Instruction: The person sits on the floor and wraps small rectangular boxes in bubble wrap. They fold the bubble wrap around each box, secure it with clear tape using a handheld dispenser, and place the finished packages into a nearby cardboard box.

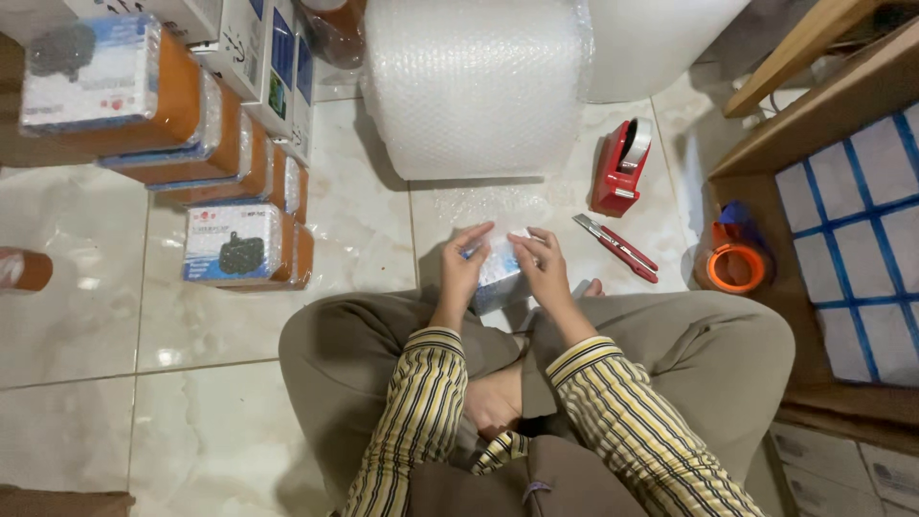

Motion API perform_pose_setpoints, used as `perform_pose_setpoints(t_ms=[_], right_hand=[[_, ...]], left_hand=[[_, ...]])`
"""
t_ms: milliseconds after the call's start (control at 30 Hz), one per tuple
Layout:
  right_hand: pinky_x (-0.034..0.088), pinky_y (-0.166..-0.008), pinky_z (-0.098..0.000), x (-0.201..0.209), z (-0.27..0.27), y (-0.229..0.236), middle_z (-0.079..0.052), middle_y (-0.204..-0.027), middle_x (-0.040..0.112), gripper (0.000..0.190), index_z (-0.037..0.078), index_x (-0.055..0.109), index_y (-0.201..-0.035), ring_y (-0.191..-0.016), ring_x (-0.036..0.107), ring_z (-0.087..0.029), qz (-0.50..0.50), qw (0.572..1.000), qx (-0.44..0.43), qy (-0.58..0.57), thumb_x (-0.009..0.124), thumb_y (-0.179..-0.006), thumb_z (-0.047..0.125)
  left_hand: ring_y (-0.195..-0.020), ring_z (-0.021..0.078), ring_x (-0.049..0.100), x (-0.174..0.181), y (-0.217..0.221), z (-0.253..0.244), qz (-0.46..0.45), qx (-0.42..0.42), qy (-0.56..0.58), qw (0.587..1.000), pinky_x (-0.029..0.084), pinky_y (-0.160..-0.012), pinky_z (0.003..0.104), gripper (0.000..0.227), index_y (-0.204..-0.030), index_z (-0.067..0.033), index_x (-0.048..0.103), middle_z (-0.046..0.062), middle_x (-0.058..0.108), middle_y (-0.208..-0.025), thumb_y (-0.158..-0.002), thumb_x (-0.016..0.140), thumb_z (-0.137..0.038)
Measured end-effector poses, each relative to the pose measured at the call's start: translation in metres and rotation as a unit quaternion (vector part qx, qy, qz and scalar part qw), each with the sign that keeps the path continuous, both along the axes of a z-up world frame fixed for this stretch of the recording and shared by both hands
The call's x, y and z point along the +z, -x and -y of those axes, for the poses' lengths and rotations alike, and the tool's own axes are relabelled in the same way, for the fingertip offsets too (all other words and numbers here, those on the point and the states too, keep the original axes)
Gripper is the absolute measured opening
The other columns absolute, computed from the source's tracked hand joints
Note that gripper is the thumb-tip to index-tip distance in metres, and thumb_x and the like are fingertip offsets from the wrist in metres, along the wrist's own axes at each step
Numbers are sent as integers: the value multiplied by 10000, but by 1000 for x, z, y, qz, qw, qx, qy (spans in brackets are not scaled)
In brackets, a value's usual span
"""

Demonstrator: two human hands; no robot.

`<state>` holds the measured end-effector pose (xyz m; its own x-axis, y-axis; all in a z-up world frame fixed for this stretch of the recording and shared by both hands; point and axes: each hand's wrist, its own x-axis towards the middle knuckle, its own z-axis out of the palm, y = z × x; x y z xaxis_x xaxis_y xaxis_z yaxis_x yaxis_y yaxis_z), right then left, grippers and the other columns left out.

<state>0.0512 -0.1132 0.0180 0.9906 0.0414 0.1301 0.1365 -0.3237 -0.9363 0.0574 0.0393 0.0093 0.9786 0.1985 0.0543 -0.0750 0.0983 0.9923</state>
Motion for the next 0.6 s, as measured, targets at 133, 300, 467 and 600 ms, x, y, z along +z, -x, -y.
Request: perform_pose_setpoints(t_ms=[133, 300, 467, 600], right_hand=[[365, -999, -489, -18, 14, -15, -153, -1212, 435, 226, 241, 718, -1066, -1137, 499, -377, -39, 999, 37, -7, 625, -865, 197], [334, -1003, -518, -3, 10, -20, -176, -1203, 447, 188, 131, 742, -944, -1198, 439, -374, -155, 985, 16, -80, 633, -793, 107], [329, -987, -522, 11, 22, -33, -155, -1146, 534, 219, 91, 664, -912, -1156, 494, -364, -55, 996, 76, -6, 724, -702, 66], [313, -1022, -575, 48, 30, -38, -218, -1165, 577, 580, 67, 532, -1239, -1237, 425, -440, 65, 966, 230, 101, 755, -704, 91]], left_hand=[[-1024, 202, 603, 7, 3, 5, 33, 0, -21, 999, 434, -934, 354, 328, -1012, -103, 728, 83, 670, -989, -753, 632, 73], [-871, 194, 659, 1, 2, 5, 68, -4, -67, 995, 496, -808, 290, 258, -873, -140, 765, 61, 679, -835, -741, 668, 59], [-862, 250, 666, 2, 3, 4, 92, -21, -78, 993, 496, -808, 331, 271, -832, -131, 764, 92, 685, -807, -737, 640, 90], [-858, 252, 670, 3, 4, 9, 101, -45, -94, 989, 500, -809, 334, 285, -824, -146, 767, 73, 691, -806, -728, 636, 89]])
